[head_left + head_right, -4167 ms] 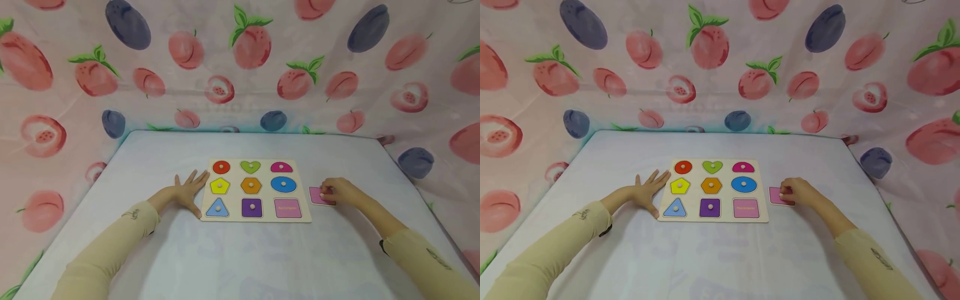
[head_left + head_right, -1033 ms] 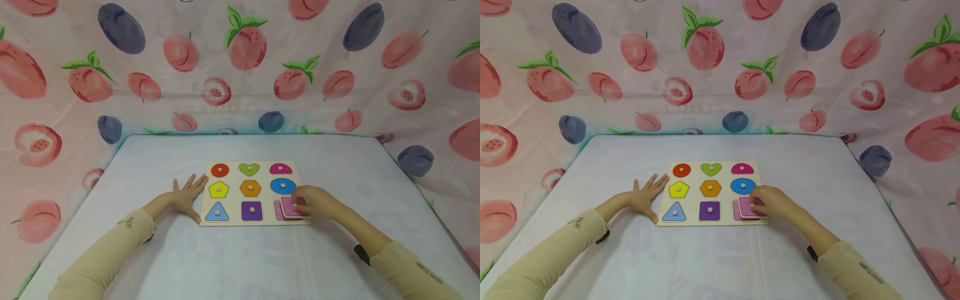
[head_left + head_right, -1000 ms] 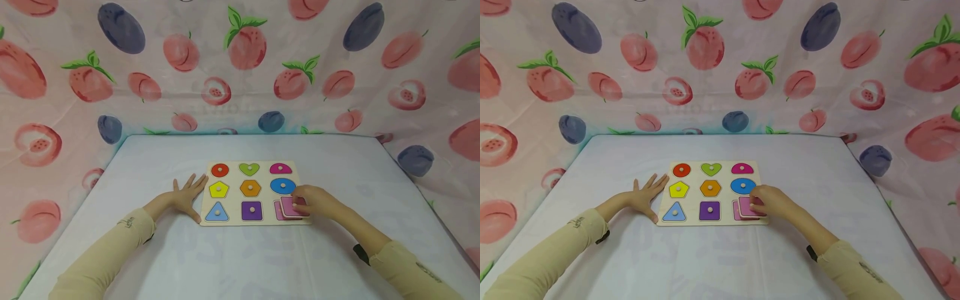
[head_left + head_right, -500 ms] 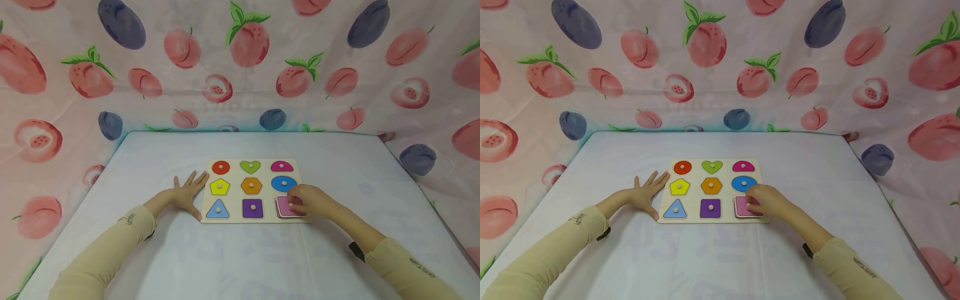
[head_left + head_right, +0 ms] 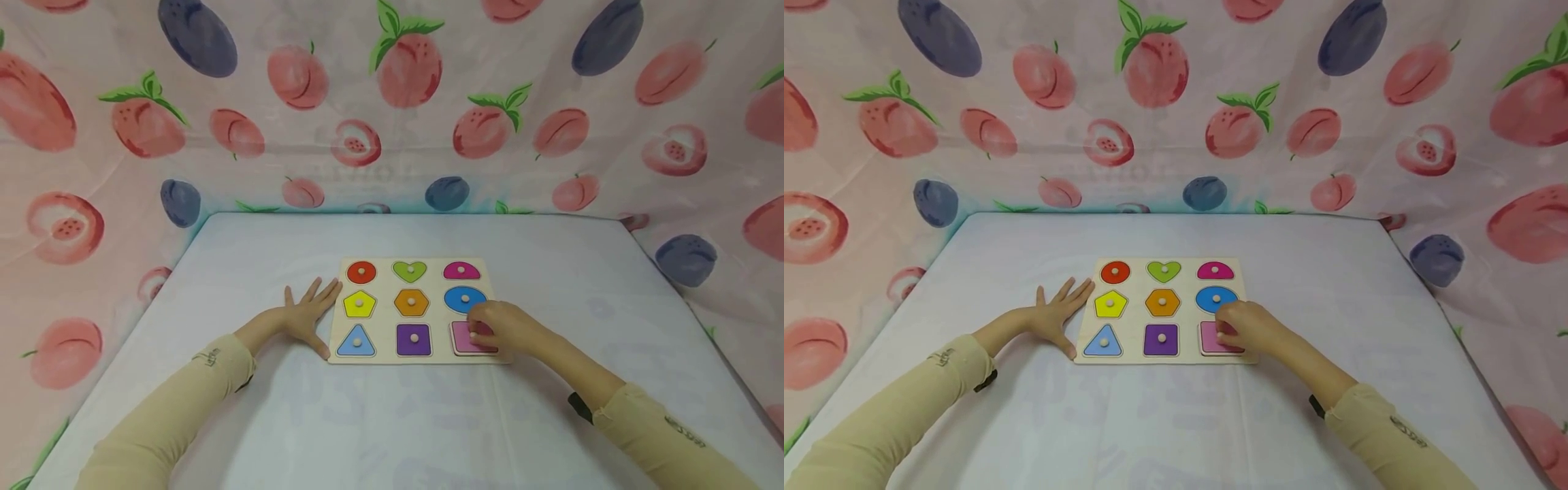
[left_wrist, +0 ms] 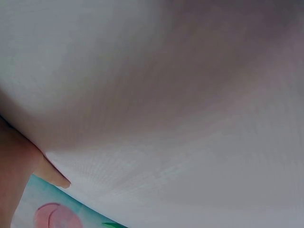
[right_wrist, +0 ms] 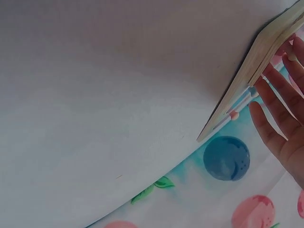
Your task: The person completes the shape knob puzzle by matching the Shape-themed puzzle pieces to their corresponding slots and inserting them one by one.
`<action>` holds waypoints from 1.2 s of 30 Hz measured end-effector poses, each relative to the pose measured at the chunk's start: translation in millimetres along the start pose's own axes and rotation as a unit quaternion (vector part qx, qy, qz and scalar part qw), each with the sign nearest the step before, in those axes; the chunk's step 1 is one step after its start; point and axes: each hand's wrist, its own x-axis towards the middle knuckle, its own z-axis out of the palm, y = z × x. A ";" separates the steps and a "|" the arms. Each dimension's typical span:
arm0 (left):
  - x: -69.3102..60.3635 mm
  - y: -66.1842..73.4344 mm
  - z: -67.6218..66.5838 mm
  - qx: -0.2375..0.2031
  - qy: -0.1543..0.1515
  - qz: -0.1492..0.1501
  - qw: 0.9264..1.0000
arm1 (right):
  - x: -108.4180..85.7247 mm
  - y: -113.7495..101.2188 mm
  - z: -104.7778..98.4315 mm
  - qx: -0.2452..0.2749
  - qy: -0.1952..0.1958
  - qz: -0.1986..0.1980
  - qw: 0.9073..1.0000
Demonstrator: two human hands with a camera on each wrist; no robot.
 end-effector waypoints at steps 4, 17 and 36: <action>-0.2 0.7 -0.6 -0.002 0.002 0.002 1.000 | 0.5 0.4 -0.1 -0.009 -0.002 -0.008 1.000; 1.7 2.0 -2.1 -0.001 0.000 0.000 1.000 | 0.7 -6.1 4.3 -0.024 0.009 -0.013 1.000; 0.7 2.9 -2.1 -0.005 0.002 0.003 1.000 | 6.3 -3.3 2.9 -0.039 0.002 -0.056 0.998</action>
